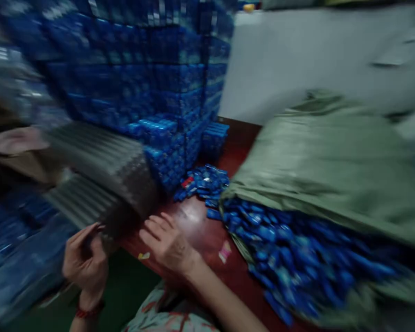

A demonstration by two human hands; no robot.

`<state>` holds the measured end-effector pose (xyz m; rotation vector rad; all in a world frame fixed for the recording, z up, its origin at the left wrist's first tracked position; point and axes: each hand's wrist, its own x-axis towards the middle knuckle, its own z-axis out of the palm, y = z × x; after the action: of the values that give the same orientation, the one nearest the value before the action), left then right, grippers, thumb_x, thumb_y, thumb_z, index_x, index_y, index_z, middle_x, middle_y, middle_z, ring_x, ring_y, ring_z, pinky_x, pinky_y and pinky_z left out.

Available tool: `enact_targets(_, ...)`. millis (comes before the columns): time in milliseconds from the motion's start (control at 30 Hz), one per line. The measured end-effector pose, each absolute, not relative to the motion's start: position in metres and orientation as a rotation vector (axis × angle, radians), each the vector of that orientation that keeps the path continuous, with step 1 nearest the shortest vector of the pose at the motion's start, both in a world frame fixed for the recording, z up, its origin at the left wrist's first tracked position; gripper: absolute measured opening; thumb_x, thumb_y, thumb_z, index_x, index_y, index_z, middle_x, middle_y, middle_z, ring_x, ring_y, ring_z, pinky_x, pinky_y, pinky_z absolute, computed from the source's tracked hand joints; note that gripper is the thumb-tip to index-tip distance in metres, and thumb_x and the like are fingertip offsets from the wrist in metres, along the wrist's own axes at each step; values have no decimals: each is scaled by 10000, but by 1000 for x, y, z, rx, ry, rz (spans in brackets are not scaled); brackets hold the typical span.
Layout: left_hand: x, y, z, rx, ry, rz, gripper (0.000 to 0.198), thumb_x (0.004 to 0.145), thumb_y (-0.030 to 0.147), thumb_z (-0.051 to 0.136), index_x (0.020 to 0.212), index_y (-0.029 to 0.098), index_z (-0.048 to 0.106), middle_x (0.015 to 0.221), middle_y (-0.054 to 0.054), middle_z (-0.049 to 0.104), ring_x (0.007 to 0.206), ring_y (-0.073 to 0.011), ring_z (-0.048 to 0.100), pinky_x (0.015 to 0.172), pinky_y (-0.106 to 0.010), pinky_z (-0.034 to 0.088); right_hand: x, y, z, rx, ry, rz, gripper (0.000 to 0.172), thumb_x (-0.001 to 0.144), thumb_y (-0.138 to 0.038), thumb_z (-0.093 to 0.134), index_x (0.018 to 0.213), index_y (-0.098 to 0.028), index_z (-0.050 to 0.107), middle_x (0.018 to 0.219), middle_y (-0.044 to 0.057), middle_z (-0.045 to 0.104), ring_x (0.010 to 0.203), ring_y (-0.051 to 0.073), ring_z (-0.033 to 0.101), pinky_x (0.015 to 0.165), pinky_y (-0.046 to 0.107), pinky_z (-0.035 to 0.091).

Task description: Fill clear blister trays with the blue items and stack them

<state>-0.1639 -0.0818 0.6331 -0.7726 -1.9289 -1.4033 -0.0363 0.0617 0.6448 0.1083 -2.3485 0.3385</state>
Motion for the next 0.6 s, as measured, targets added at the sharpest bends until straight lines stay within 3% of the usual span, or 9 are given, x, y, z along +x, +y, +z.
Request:
enact_targets(133, -124, -81, 594, -1451, -2153, -1443, 269, 855, 181, 488, 1095, 238, 595, 990, -41, 640, 887, -178, 618, 848, -321, 489, 63, 61, 610, -494, -2362, 172, 450, 811, -91, 418, 1230, -226, 514, 1201, 83, 578, 1214, 201, 457, 1008, 439, 404)
enact_targets(267, -76, -72, 563, -2091, -1978, -1420, 308, 874, 197, 448, 1146, 286, 563, 998, -30, 663, 876, -180, 650, 760, -283, 537, 198, 77, 604, -1233, -1933, -252, 476, 873, -176, 416, 1341, -261, 413, 1277, 100, 523, 1251, 236, 423, 998, 488, 390)
enact_targets(367, -45, -56, 561, -2353, -1740, -1413, 323, 866, 193, 454, 1152, 282, 574, 982, -37, 678, 868, -181, 662, 726, -267, 555, 282, 83, 607, -1714, -1583, -625, 528, 901, -300, 411, 1404, -161, 330, 1417, 173, 366, 1354, 307, 246, 1037, 570, 280)
enact_targets(467, -22, -33, 572, -2502, -1584, -1424, 331, 861, 162, 442, 1136, 267, 593, 969, -48, 679, 853, -172, 663, 710, -246, 557, 330, 81, 599, -1967, -1516, -784, 556, 913, -335, 380, 1427, -146, 282, 1465, 172, 289, 1385, 335, 131, 1044, 635, 170)
enact_targets(600, 11, 5, 594, -2631, -1511, -1558, 346, 864, 106, 397, 1124, 230, 587, 974, -64, 665, 871, -163, 654, 728, -245, 552, 347, 72, 577, -1969, -1645, -801, 556, 914, -300, 378, 1442, -184, 246, 1465, 134, 310, 1391, 309, 129, 1058, 619, 157)
